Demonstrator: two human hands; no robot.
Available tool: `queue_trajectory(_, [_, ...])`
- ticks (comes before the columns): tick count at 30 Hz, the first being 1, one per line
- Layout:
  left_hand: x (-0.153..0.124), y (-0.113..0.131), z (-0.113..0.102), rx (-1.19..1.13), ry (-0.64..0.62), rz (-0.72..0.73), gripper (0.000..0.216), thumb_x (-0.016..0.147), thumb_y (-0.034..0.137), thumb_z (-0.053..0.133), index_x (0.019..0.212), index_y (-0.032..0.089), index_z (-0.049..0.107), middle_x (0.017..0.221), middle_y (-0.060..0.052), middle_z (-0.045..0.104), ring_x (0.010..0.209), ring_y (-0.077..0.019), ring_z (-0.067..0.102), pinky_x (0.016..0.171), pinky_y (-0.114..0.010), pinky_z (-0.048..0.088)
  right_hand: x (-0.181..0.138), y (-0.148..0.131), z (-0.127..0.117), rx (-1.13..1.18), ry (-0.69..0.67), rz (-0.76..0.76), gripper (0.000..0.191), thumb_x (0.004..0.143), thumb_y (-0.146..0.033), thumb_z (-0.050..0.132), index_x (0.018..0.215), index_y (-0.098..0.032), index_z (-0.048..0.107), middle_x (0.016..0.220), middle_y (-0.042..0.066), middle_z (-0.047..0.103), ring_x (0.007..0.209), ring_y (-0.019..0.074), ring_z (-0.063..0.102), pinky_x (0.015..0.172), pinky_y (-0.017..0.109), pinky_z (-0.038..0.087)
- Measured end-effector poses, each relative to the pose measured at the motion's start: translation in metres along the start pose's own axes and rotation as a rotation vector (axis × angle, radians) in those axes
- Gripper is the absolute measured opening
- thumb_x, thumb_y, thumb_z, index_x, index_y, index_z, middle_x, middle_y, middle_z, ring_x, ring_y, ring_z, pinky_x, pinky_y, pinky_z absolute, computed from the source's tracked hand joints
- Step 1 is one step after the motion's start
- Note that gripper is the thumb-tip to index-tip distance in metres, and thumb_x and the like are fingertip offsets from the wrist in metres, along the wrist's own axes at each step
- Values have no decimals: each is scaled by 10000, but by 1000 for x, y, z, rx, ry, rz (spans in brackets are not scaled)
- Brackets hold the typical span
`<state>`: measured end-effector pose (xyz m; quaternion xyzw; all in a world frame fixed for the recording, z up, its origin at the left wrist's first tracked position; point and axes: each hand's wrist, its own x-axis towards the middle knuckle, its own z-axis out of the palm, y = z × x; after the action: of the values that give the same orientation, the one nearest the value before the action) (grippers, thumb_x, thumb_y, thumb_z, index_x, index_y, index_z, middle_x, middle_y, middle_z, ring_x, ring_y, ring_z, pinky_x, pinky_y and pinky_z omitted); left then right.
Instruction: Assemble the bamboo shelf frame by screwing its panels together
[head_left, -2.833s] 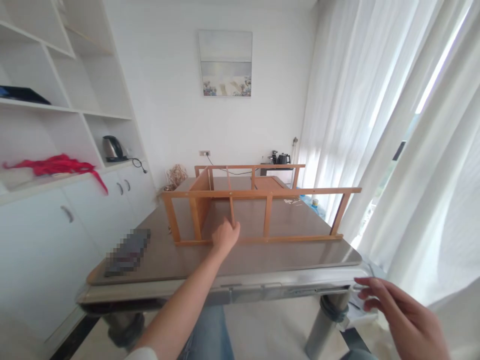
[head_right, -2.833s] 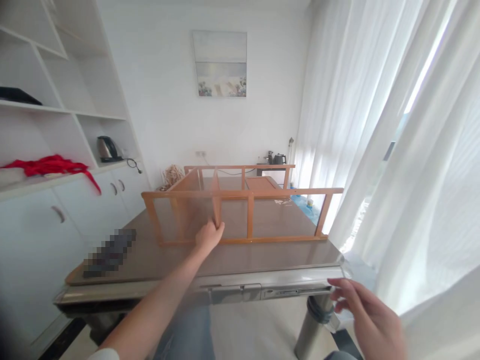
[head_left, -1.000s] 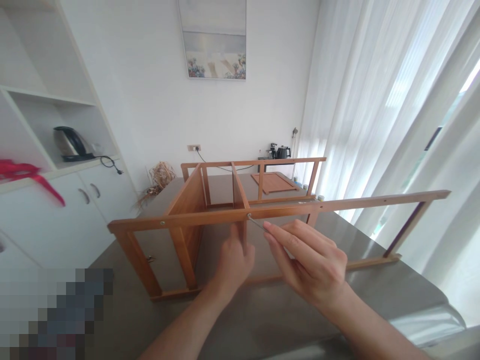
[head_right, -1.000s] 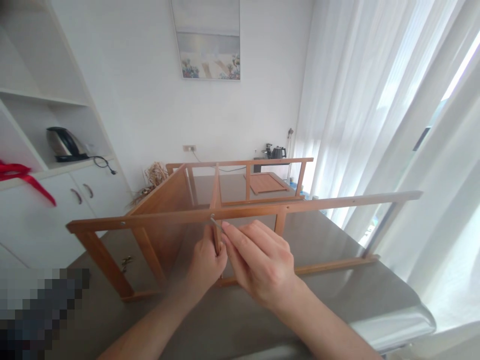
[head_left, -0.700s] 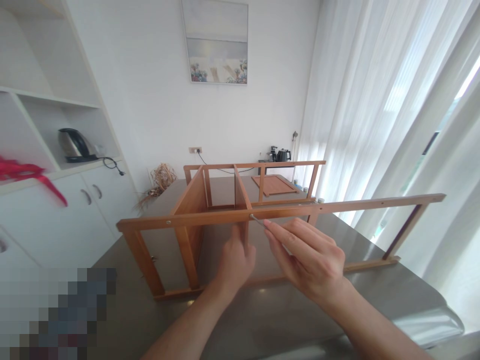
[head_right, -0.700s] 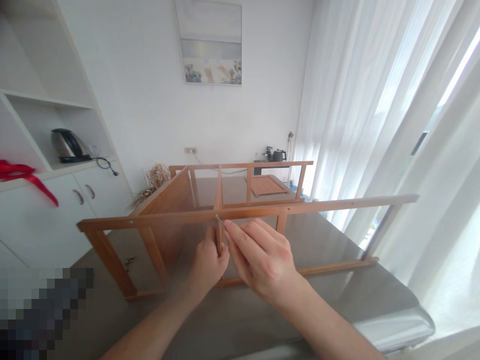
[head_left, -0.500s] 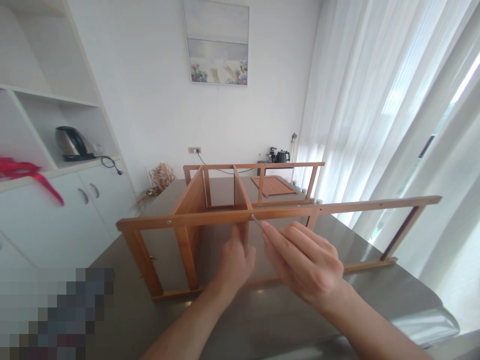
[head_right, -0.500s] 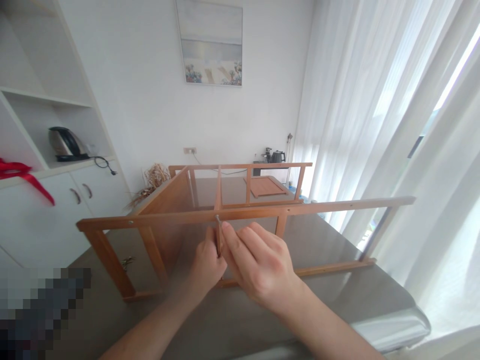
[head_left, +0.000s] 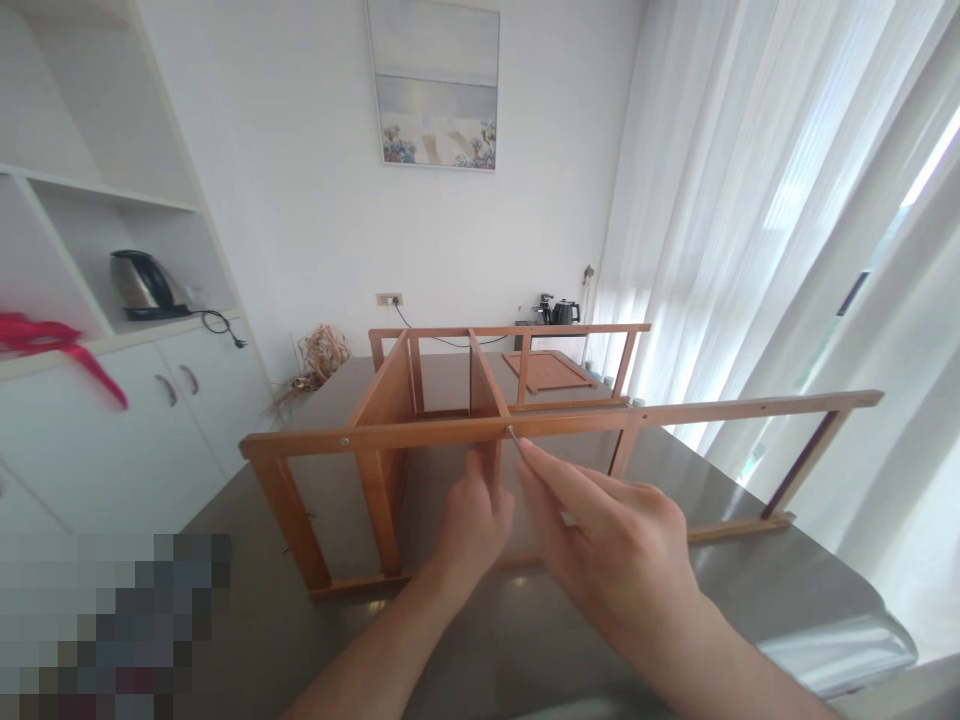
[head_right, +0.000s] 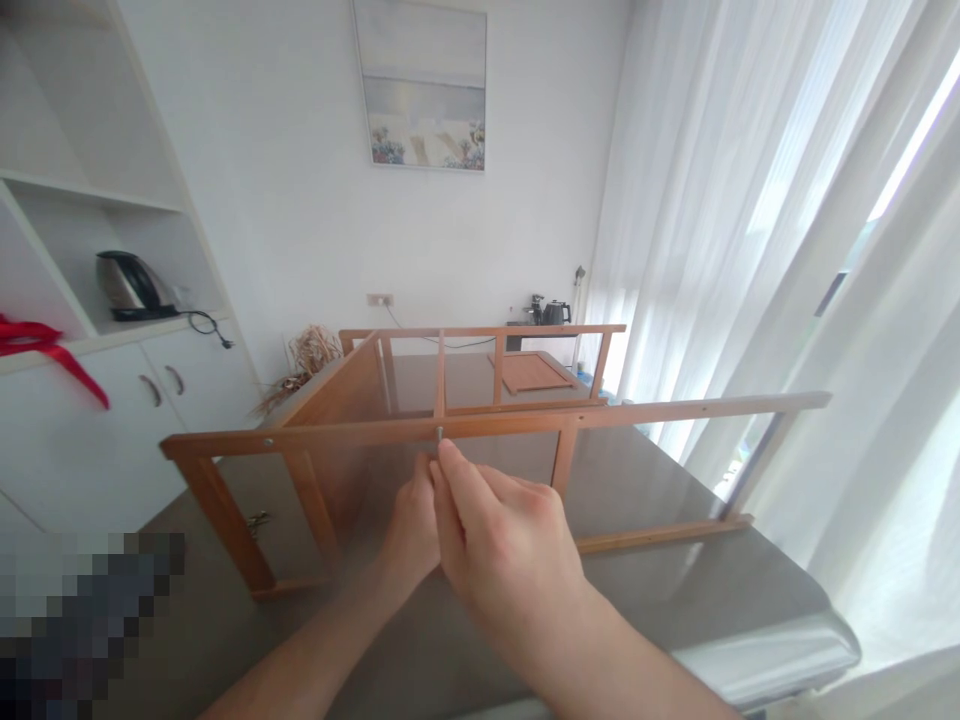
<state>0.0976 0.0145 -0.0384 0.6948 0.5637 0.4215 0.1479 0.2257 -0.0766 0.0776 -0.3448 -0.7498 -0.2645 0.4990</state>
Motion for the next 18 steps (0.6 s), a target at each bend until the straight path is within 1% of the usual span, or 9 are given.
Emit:
queue_trajectory(3, [-1,5,-5,-42,-24,-27,218,906,220,539,1114,209,476,876,-90,736,896,-288,740,669,-315,481,0,2,-1,128,-55,95,191,961,-174,588,1113,-132,695,637,-39,692,468,76,596,468,198,430])
queue_trajectory(5, [-1,6,-5,-40,-43,-45,241,912,243,559,1139,206,488,914,-103,748,939,-295,740,675,-313,486,-1,3,-2,199,-96,125,233,950,-153,588,1163,-155,684,708,-45,727,492,69,615,491,185,450])
queue_trajectory(6, [-1,6,-5,-31,-51,-47,226,921,255,555,1134,202,503,928,-111,751,955,-298,738,674,-314,487,-2,5,-2,233,-111,127,232,948,-141,587,1155,-168,687,735,-48,735,505,63,618,502,178,454])
queue_trajectory(9, [0,3,-2,10,-64,-21,162,953,271,507,1085,187,552,948,-133,754,979,-302,733,684,-321,490,-4,8,0,326,-137,111,169,953,-128,591,1064,-193,703,767,-54,730,558,52,630,542,158,464])
queue_trajectory(11, [0,1,-1,27,-60,-13,148,962,276,493,1052,186,568,925,-131,752,957,-300,735,684,-322,489,-6,11,2,366,-154,100,158,959,-131,600,1069,-199,692,786,-56,727,594,52,644,578,153,476])
queue_trajectory(14, [0,0,0,11,-47,5,134,970,284,478,1029,197,561,893,-106,743,900,-282,739,652,-310,476,-7,17,1,433,-201,63,216,969,-125,592,1165,-193,654,904,-36,745,690,58,682,645,153,503])
queue_trajectory(18, [-2,1,-2,-31,-15,56,139,951,234,461,1062,188,530,883,-101,732,870,-272,736,644,-311,462,-2,28,-5,532,-335,-52,339,978,-106,502,1310,-134,566,989,38,732,770,105,696,670,208,542])
